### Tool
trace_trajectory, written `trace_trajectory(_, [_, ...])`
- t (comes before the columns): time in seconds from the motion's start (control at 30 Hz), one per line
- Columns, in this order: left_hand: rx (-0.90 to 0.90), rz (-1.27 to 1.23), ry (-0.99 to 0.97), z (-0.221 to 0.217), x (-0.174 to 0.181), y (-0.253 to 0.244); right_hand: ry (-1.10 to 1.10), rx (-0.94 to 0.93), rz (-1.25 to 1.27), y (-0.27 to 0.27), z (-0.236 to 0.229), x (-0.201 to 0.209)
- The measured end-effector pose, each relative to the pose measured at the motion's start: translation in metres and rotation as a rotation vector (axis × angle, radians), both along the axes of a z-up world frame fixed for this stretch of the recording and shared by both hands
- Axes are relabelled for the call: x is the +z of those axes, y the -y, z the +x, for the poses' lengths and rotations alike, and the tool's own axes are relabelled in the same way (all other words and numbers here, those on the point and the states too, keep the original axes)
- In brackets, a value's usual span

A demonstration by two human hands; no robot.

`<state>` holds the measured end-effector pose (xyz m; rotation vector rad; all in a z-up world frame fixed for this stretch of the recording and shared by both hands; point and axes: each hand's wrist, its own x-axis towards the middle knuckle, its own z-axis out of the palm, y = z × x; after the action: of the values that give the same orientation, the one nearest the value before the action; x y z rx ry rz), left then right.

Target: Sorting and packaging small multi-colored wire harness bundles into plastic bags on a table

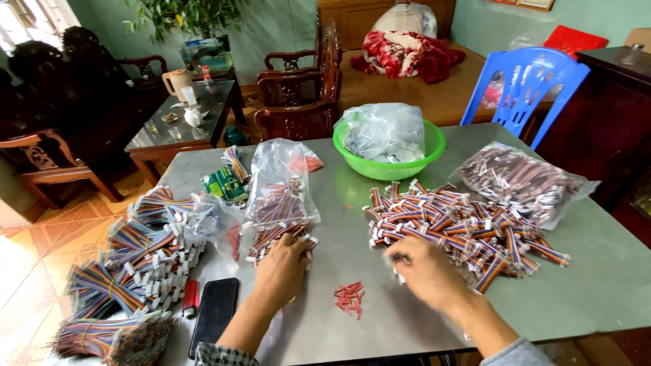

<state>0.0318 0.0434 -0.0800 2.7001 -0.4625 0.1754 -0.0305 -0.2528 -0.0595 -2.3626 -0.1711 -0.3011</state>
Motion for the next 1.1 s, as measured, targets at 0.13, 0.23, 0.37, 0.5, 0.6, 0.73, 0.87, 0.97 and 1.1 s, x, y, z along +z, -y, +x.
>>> trace_trajectory(0.13, [-0.004,-0.015,-0.008,0.007,-0.008,-0.002,-0.064,0.163,-0.017,-0.020,-0.007,-0.028])
trace_trajectory(0.23, [-0.048,-0.044,0.030,0.006,-0.005,0.001,-0.129,0.187,-0.039,-0.025,-0.005,-0.033])
trace_trajectory(0.37, [-0.129,0.117,0.134,-0.001,0.007,0.000,-0.205,0.257,-0.051,-0.030,-0.003,-0.028])
trace_trajectory(0.5, [-0.198,0.144,0.240,-0.007,0.026,0.000,-0.092,0.358,-0.167,-0.029,0.002,-0.037])
trace_trajectory(0.6, [-0.108,0.039,0.268,-0.017,0.056,-0.006,-0.232,0.263,-0.269,-0.035,-0.008,-0.023])
trace_trajectory(0.73, [0.051,-0.402,0.340,-0.045,0.079,-0.011,-0.410,0.125,0.070,-0.035,-0.026,-0.003])
trace_trajectory(0.87, [0.286,-0.952,0.110,-0.072,0.065,0.006,-0.201,0.165,0.273,-0.027,-0.030,-0.016])
trace_trajectory(0.97, [0.313,-1.417,-0.148,-0.073,0.001,0.023,0.015,0.169,0.232,-0.030,-0.041,-0.009])
trace_trajectory(1.1, [0.376,-1.767,-0.432,-0.090,-0.037,0.050,0.153,0.238,0.354,-0.048,-0.058,0.012])
